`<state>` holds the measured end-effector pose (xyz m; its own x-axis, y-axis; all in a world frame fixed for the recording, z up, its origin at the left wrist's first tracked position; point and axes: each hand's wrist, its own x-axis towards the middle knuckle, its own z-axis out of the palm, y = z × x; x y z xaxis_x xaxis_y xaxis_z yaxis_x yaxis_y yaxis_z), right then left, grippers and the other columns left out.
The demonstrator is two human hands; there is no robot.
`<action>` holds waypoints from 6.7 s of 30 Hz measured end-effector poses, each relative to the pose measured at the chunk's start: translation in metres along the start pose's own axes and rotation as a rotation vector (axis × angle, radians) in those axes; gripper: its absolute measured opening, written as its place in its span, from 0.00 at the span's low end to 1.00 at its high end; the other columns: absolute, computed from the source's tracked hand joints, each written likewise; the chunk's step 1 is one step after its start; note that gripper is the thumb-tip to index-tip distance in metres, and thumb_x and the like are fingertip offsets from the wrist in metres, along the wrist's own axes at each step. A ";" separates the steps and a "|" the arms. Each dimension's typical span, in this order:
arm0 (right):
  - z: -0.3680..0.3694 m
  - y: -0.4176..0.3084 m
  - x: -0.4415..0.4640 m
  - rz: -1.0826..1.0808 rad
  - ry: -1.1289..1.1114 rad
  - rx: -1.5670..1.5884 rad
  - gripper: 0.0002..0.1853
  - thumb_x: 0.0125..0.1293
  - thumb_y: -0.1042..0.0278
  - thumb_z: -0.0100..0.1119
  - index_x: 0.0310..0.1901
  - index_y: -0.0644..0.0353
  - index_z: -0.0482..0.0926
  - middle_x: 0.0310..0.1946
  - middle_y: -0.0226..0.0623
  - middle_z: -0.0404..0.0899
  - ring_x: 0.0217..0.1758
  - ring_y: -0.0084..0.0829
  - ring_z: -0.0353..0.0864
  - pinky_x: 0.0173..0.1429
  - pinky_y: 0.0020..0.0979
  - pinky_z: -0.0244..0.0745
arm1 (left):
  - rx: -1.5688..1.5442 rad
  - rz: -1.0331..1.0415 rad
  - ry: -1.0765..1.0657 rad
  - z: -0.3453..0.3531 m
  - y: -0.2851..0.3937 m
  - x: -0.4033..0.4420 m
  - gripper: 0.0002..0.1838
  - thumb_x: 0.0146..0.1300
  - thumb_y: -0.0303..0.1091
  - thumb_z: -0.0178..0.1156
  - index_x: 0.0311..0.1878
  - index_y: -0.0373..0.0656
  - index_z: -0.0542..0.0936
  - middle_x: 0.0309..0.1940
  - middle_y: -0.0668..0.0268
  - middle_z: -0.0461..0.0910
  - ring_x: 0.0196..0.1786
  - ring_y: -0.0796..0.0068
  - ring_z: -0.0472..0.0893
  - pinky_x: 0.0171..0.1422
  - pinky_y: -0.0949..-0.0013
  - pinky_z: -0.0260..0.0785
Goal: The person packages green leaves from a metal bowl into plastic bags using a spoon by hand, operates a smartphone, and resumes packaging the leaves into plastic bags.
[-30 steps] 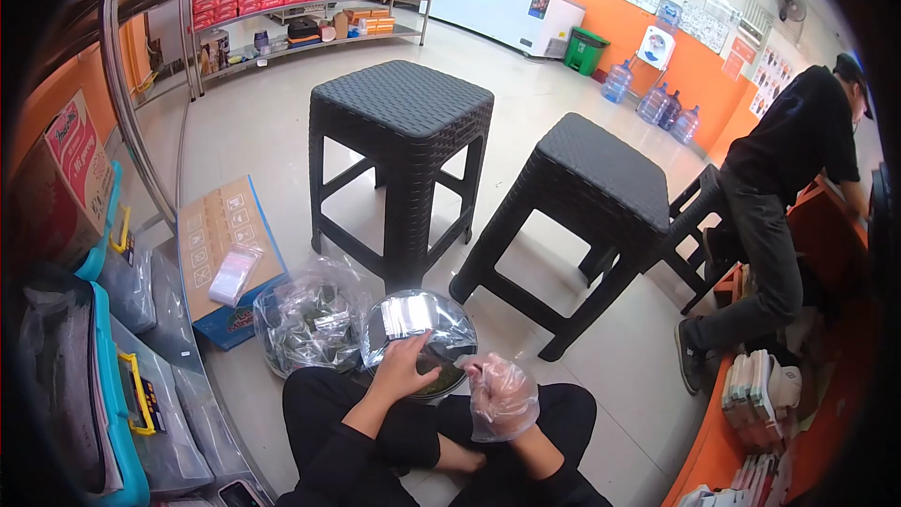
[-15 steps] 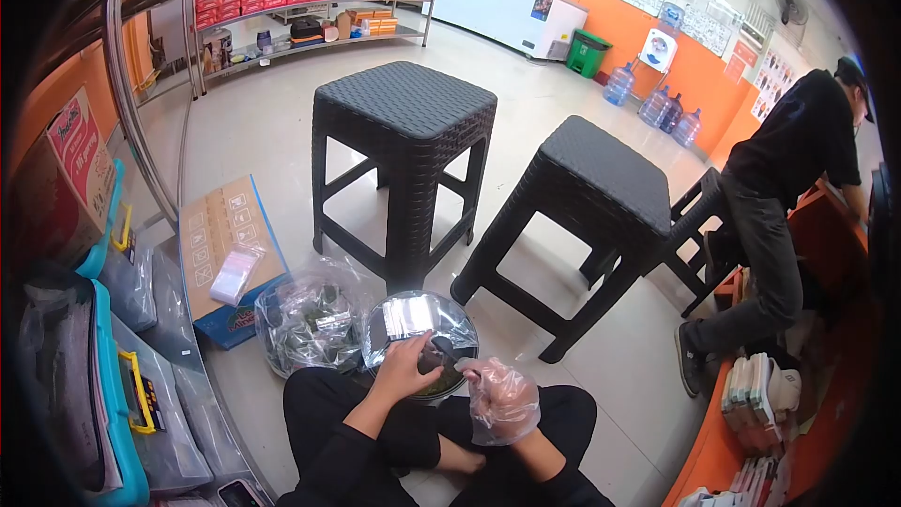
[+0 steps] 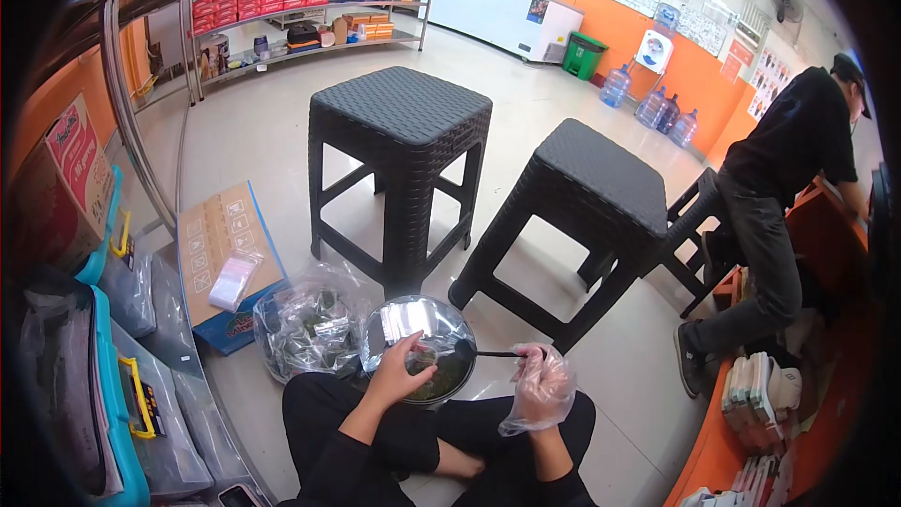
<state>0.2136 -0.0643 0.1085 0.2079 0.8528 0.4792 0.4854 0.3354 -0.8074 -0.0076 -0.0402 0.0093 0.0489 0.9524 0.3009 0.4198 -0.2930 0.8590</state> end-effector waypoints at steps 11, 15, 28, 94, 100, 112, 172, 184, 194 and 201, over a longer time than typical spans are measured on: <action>0.040 0.034 -0.013 -0.291 -0.228 -0.516 0.25 0.55 0.56 0.67 0.50 0.62 0.76 0.37 0.47 0.77 0.39 0.43 0.79 0.45 0.41 0.74 | -0.744 -0.290 -0.095 0.012 -0.013 -0.002 0.40 0.56 0.28 0.69 0.70 0.37 0.60 0.53 0.60 0.71 0.58 0.72 0.72 0.64 0.68 0.64; 0.063 0.031 -0.026 -0.150 -0.483 -0.189 0.19 0.57 0.61 0.66 0.47 0.63 0.78 0.35 0.41 0.80 0.36 0.36 0.81 0.42 0.35 0.75 | -0.407 -0.158 -0.104 0.037 -0.032 -0.005 0.43 0.56 0.31 0.69 0.71 0.37 0.57 0.53 0.60 0.71 0.57 0.70 0.72 0.64 0.67 0.64; 0.094 0.093 -0.041 0.266 -0.272 0.425 0.08 0.68 0.70 0.57 0.43 0.63 0.82 0.36 0.33 0.83 0.41 0.21 0.79 0.48 0.25 0.74 | -0.593 -0.355 0.005 0.020 -0.029 0.008 0.05 0.61 0.25 0.63 0.40 0.36 0.78 0.34 0.65 0.80 0.40 0.77 0.79 0.48 0.75 0.72; 0.193 0.045 0.013 0.271 -0.650 0.084 0.27 0.66 0.49 0.51 0.62 0.55 0.68 0.52 0.58 0.75 0.56 0.52 0.76 0.60 0.45 0.70 | 0.096 -0.181 0.345 -0.095 0.002 0.018 0.12 0.61 0.27 0.59 0.48 0.40 0.78 0.40 0.64 0.82 0.39 0.73 0.81 0.44 0.71 0.73; 0.111 0.095 0.027 0.167 -0.589 0.018 0.17 0.65 0.62 0.54 0.52 0.60 0.76 0.36 0.39 0.82 0.38 0.32 0.81 0.48 0.33 0.75 | 0.615 -0.462 0.106 -0.005 -0.039 0.053 0.22 0.56 0.43 0.65 0.49 0.39 0.76 0.38 0.53 0.83 0.38 0.53 0.84 0.43 0.56 0.75; 0.081 0.118 0.013 0.386 -0.514 0.421 0.10 0.68 0.68 0.53 0.46 0.61 0.78 0.29 0.31 0.80 0.27 0.19 0.75 0.33 0.25 0.72 | 0.588 -0.454 0.277 -0.008 -0.049 0.049 0.16 0.56 0.37 0.64 0.45 0.40 0.78 0.31 0.52 0.83 0.38 0.48 0.82 0.44 0.51 0.73; 0.094 0.107 0.009 -0.110 -0.535 -0.149 0.07 0.59 0.65 0.56 0.29 0.58 0.74 0.24 0.47 0.76 0.29 0.48 0.77 0.34 0.45 0.70 | -0.037 -0.151 -0.051 0.031 -0.015 0.035 0.13 0.64 0.37 0.55 0.32 0.35 0.74 0.21 0.61 0.74 0.25 0.71 0.75 0.32 0.68 0.65; 0.070 0.100 0.020 -0.155 -0.705 -0.174 0.10 0.64 0.60 0.54 0.32 0.58 0.77 0.28 0.46 0.79 0.32 0.49 0.78 0.38 0.44 0.73 | 0.220 0.294 -0.105 0.017 0.039 0.041 0.35 0.37 0.38 0.72 0.54 0.47 0.74 0.59 0.61 0.73 0.65 0.60 0.70 0.74 0.49 0.50; 0.059 0.036 0.024 -0.363 -0.275 -0.074 0.05 0.56 0.71 0.63 0.34 0.56 0.78 0.32 0.38 0.80 0.27 0.38 0.79 0.32 0.36 0.73 | 0.257 0.219 -0.081 0.016 0.000 0.043 0.26 0.41 0.37 0.70 0.47 0.45 0.76 0.40 0.66 0.80 0.50 0.64 0.78 0.72 0.52 0.56; 0.061 0.035 0.009 -0.360 -0.582 -0.120 0.15 0.62 0.59 0.58 0.50 0.52 0.79 0.48 0.41 0.78 0.34 0.45 0.82 0.39 0.39 0.78 | 0.231 0.227 -0.067 0.014 0.012 0.044 0.27 0.38 0.35 0.70 0.47 0.47 0.77 0.43 0.66 0.81 0.50 0.64 0.79 0.71 0.54 0.57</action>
<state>0.1813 -0.0202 0.0635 -0.4570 0.7840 0.4202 0.5361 0.6197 -0.5732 0.0123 -0.0007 0.0267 0.2213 0.8706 0.4395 0.5852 -0.4791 0.6543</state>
